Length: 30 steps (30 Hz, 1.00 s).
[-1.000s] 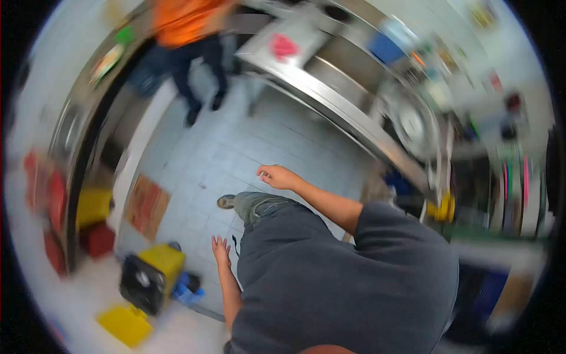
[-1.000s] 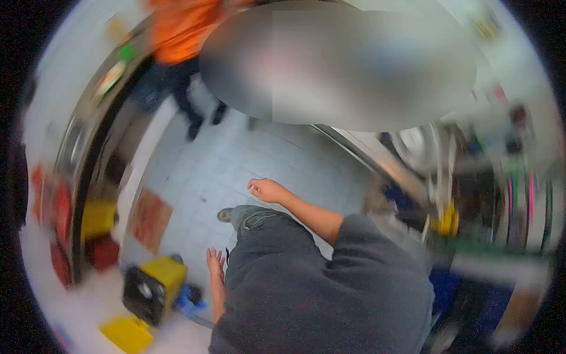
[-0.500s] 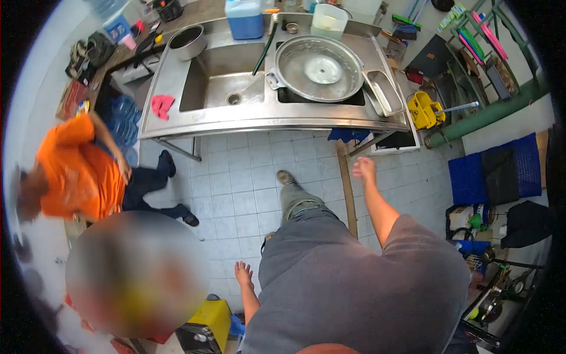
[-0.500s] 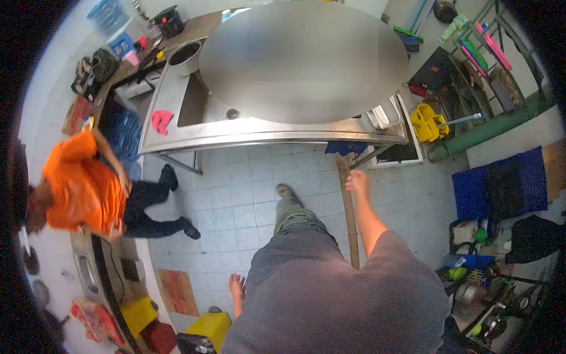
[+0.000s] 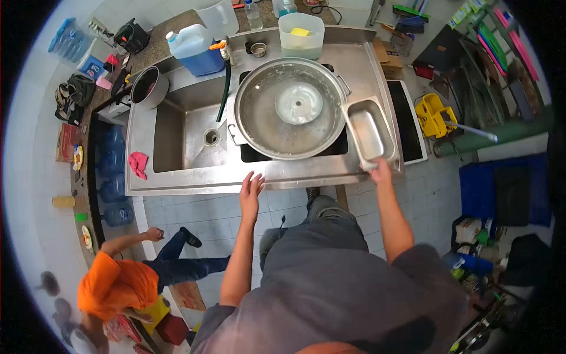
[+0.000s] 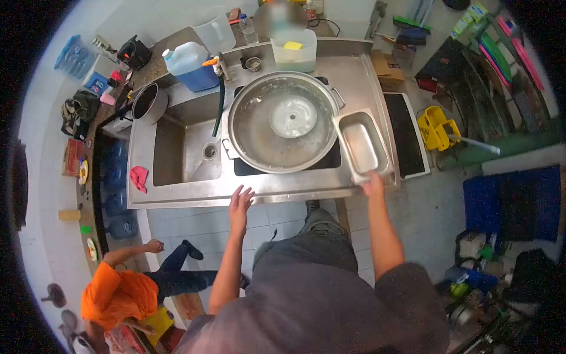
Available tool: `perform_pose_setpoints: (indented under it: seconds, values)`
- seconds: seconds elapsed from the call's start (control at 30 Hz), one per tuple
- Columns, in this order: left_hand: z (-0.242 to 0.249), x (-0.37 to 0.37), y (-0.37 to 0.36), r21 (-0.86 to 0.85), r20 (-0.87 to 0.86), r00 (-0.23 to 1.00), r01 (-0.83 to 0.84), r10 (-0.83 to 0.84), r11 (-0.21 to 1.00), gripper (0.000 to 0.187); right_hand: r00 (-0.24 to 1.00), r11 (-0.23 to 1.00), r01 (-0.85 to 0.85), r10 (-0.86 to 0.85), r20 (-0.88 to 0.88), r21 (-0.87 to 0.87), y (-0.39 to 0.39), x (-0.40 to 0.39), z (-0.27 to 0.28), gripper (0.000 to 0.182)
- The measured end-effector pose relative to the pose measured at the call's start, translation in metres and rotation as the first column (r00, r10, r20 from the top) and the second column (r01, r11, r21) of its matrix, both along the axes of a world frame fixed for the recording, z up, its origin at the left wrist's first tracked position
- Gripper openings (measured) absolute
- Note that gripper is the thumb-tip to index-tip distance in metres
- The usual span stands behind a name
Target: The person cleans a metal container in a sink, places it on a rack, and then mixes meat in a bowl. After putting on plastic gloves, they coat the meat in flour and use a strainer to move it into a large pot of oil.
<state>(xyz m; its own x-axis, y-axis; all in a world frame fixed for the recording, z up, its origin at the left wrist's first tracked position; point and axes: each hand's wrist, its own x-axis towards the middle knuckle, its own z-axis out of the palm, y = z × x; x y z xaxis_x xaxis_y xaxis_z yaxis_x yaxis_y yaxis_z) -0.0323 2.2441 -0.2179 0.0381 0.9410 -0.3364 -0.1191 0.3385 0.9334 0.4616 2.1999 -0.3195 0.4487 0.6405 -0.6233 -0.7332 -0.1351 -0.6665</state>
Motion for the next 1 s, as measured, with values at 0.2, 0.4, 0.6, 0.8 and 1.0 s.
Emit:
perform_pose_setpoints:
  seconds: [0.2, 0.4, 0.6, 0.8, 1.0]
  values:
    - [-0.037, 0.104, 0.166, -0.134, 0.175, 0.976, 0.153, -0.128, 0.979, 0.055, 0.725, 0.998, -0.019, 0.055, 0.687, -0.060, 0.081, -0.088, 0.097, 0.063]
    - [-0.118, 0.149, 0.279, -0.554, 0.402, 0.904, 0.112, 0.147, 0.825, 0.070, 0.057, 0.947, -0.257, 0.212, 0.975, -0.191, 0.215, -0.167, 0.065, 0.102]
    - [-0.213, 0.159, 0.323, -0.388, 0.254, 0.967, 0.079, 0.024, 0.918, 0.049, 0.371, 0.931, -0.279, 0.332, 0.867, -0.237, 0.240, -0.201, 0.005, 0.108]
    - [-0.232, 0.142, 0.331, -0.217, -0.107, 0.993, 0.023, -0.047, 0.976, 0.051, 0.862, 0.832, -0.224, 0.412, 0.295, -0.507, 0.245, -0.222, -0.083, 0.067]
    - [-0.319, 0.125, 0.325, -0.426, 0.003, 1.000, 0.003, -0.002, 0.905, 0.059, 0.783, 0.709, -0.148, 0.509, 0.356, -0.689, 0.243, -0.258, -0.077, 0.054]
